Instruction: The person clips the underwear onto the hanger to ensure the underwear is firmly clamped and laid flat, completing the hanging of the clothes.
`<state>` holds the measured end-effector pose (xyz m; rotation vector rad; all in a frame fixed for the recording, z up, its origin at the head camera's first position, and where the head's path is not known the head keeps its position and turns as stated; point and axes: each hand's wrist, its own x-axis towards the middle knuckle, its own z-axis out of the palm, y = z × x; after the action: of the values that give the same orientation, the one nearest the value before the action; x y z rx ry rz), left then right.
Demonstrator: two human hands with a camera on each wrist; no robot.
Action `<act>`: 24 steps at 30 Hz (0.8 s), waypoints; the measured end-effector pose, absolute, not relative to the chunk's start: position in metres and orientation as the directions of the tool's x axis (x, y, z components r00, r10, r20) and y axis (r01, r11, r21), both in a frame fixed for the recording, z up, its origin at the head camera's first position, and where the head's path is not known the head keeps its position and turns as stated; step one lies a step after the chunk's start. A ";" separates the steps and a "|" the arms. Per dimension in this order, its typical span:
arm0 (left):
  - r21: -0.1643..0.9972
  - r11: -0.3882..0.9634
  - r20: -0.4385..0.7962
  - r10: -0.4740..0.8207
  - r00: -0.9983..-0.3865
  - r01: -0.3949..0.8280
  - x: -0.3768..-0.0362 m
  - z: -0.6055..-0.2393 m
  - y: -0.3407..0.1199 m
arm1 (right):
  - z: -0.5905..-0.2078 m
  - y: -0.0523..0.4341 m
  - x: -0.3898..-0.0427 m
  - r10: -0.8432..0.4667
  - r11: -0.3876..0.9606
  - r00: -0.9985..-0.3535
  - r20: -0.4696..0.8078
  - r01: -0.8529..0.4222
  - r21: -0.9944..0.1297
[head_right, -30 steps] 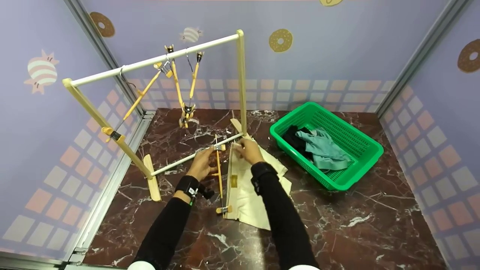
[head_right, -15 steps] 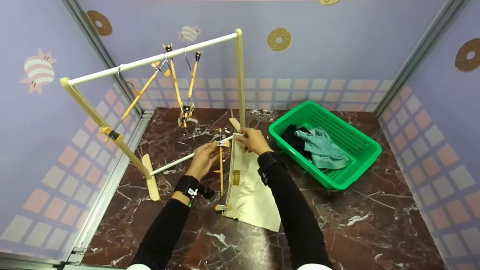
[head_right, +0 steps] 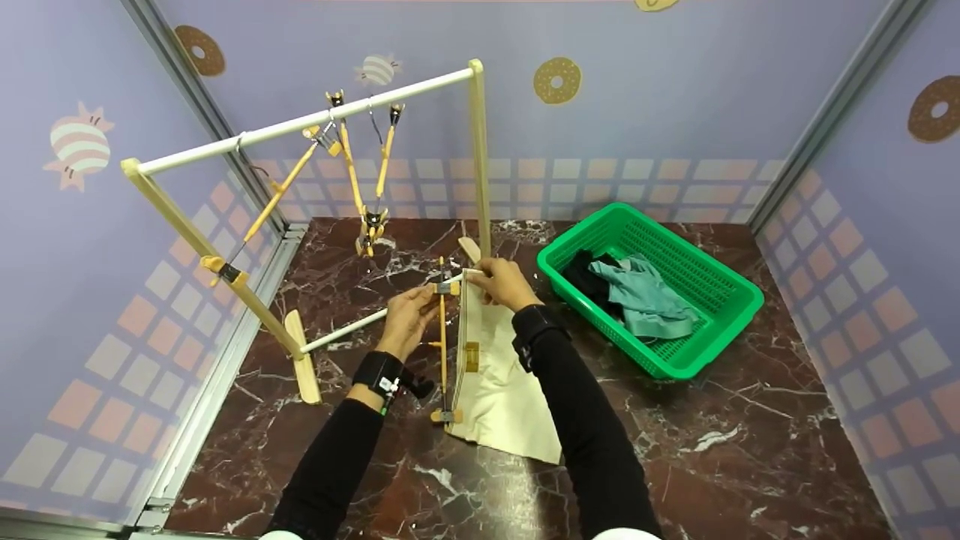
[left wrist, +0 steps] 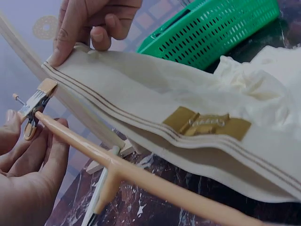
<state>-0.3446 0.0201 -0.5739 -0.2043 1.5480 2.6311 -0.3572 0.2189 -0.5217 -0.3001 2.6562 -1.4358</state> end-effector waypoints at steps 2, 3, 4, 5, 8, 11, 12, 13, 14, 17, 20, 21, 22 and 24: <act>0.871 -0.472 -0.168 -0.023 -0.986 -0.137 -0.344 -0.573 0.021 | -0.521 0.218 -0.357 -0.229 0.522 -0.973 0.005 -0.127 -0.844; 0.873 -0.468 -0.171 -0.031 -0.985 -0.137 -0.344 -0.572 0.022 | -0.521 0.218 -0.357 -0.231 0.515 -0.973 0.006 -0.127 -0.848; 0.876 -0.463 -0.173 -0.039 -0.984 -0.136 -0.344 -0.572 0.023 | -0.521 0.217 -0.357 -0.230 0.505 -0.973 0.004 -0.123 -0.854; 0.880 -0.456 -0.172 -0.045 -0.984 -0.133 -0.344 -0.571 0.023 | -0.520 0.217 -0.358 -0.229 0.495 -0.973 0.004 -0.120 -0.861; 0.888 -0.443 -0.164 -0.051 -0.985 -0.125 -0.344 -0.570 0.025 | -0.518 0.215 -0.359 -0.216 0.463 -0.976 -0.003 -0.100 -0.881; 0.894 -0.434 -0.154 -0.057 -0.986 -0.115 -0.345 -0.569 0.027 | -0.517 0.213 -0.359 -0.202 0.437 -0.979 -0.011 -0.080 -0.896; 0.894 -0.433 -0.154 -0.058 -0.986 -0.114 -0.345 -0.569 0.027 | -0.517 0.212 -0.359 -0.201 0.433 -0.979 -0.013 -0.077 -0.898; 0.894 -0.433 -0.155 -0.060 -0.986 -0.114 -0.344 -0.569 0.028 | -0.516 0.211 -0.360 -0.200 0.430 -0.980 -0.014 -0.075 -0.899; 0.894 -0.435 -0.152 -0.060 -0.987 -0.111 -0.344 -0.569 0.028 | -0.516 0.210 -0.360 -0.197 0.427 -0.980 -0.015 -0.072 -0.902; 0.888 -0.448 -0.148 -0.057 -0.987 -0.108 -0.344 -0.569 0.029 | -0.517 0.207 -0.361 -0.189 0.442 -0.982 -0.006 -0.079 -0.894; 0.879 -0.464 -0.150 -0.051 -0.987 -0.110 -0.343 -0.569 0.029 | -0.519 0.203 -0.363 -0.180 0.461 -0.984 0.007 -0.090 -0.883; 0.877 -0.466 -0.152 -0.049 -0.987 -0.112 -0.343 -0.569 0.029 | -0.519 0.202 -0.363 -0.178 0.474 -0.984 0.015 -0.099 -0.875; 0.879 -0.463 -0.153 -0.049 -0.987 -0.113 -0.343 -0.570 0.029 | -0.520 0.202 -0.364 -0.174 0.484 -0.985 0.021 -0.104 -0.869; 0.884 -0.453 -0.156 -0.051 -0.986 -0.117 -0.343 -0.569 0.029 | -0.520 0.200 -0.365 -0.168 0.493 -0.985 0.034 -0.114 -0.862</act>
<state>-0.3428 0.0295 -0.5693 -0.2486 1.6218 2.6332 -0.3646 0.2000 -0.5201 -0.2527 2.6672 -1.5340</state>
